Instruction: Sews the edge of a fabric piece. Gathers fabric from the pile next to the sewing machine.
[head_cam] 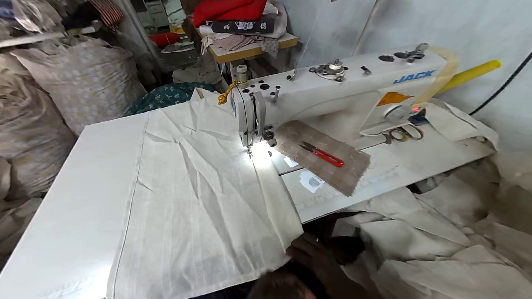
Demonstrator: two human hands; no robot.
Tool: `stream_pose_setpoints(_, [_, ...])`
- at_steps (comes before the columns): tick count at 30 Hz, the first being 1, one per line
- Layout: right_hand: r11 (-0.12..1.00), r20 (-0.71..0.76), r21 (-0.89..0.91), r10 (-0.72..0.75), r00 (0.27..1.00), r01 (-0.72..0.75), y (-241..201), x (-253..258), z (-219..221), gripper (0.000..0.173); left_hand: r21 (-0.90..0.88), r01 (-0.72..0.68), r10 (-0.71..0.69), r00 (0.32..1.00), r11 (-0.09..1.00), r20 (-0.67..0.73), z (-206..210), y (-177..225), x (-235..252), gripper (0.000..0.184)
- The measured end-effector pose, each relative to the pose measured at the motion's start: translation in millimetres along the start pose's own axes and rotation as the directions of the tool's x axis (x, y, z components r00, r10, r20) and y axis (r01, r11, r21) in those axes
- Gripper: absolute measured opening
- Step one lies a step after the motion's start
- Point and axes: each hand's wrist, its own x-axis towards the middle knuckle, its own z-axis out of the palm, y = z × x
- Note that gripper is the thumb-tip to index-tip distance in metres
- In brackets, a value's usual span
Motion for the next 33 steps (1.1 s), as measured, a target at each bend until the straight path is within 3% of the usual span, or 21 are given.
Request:
stream_pose_setpoints(1, [0.997, -0.019, 0.055, 0.05, 0.999, -0.048, 1, -3, 5, 0.017, 0.109, -0.111, 0.122, 0.987, 0.988, -0.104, -8, 5, 10, 0.03])
stream_pose_setpoints(3, [0.982, -0.067, 0.158, 0.116, 0.991, -0.105, -5, -1, 11, 0.018, 0.508, -0.24, 0.443, 0.835, 0.827, -0.327, -37, 15, 52, 0.03])
stream_pose_setpoints(5, [0.965, -0.086, 0.225, 0.158, 0.984, -0.136, -9, 1, 11, 0.018, 0.818, -0.099, 0.627, 0.696, 0.567, -0.351, -69, 19, 103, 0.035])
stream_pose_setpoints(6, [0.96, -0.081, 0.236, 0.171, 0.982, -0.147, -9, 0, 10, 0.018, 0.893, -0.01, 0.665, 0.672, 0.449, -0.327, -78, 17, 117, 0.038])
stream_pose_setpoints(8, [0.963, -0.079, 0.222, 0.174, 0.982, -0.153, -8, -2, 7, 0.019, 0.95, 0.039, 0.648, 0.723, 0.309, -0.24, -69, 12, 113, 0.039])
stream_pose_setpoints(9, [0.972, -0.077, 0.189, 0.158, 0.984, -0.141, -7, -3, 7, 0.019, 0.969, 0.015, 0.626, 0.761, 0.245, -0.17, -57, 4, 97, 0.035])
stream_pose_setpoints(12, [0.993, -0.034, 0.052, 0.103, 0.994, -0.101, -5, -5, 5, 0.017, 0.991, -0.123, 0.64, 0.766, 0.06, 0.056, -19, -42, 35, 0.027])
stream_pose_setpoints(15, [0.995, 0.014, -0.026, 0.093, 0.996, -0.092, -3, -6, 8, 0.015, 0.958, -0.257, 0.66, 0.743, 0.128, 0.111, -24, -55, 11, 0.024])
stream_pose_setpoints(17, [0.994, 0.029, -0.015, 0.108, 0.994, -0.107, -7, -5, 7, 0.014, 0.931, -0.272, 0.717, 0.697, 0.244, 0.016, -29, -34, 21, 0.024])
stream_pose_setpoints(18, [0.993, 0.04, -0.015, 0.115, 0.993, -0.114, -8, -3, 6, 0.014, 0.933, -0.243, 0.737, 0.675, 0.266, -0.035, -31, -23, 35, 0.029])
stream_pose_setpoints(22, [0.989, 0.047, -0.025, 0.145, 0.988, -0.144, -8, 6, 5, 0.016, 0.985, 0.043, 0.743, 0.65, 0.169, -0.156, -51, -18, 107, 0.063])
stream_pose_setpoints(25, [0.987, -0.013, -0.045, 0.156, 0.988, -0.156, -1, 22, 9, 0.017, 0.981, 0.089, 0.703, 0.687, 0.172, -0.185, -53, -8, 121, 0.061])
stream_pose_setpoints(27, [0.984, -0.034, -0.048, 0.168, 0.985, -0.169, 4, 35, 12, 0.018, 0.976, 0.054, 0.699, 0.69, 0.209, -0.188, -53, -7, 119, 0.05])
stream_pose_setpoints(30, [0.979, -0.055, -0.033, 0.2, 0.978, -0.202, 13, 53, 19, 0.018, 0.942, -0.094, 0.75, 0.633, 0.324, -0.195, -57, -10, 111, 0.027])
stream_pose_setpoints(33, [0.974, -0.099, 0.001, 0.227, 0.969, -0.228, 28, 70, 27, 0.016, 0.861, -0.288, 0.779, 0.6, 0.42, -0.179, -73, -12, 105, 0.024])
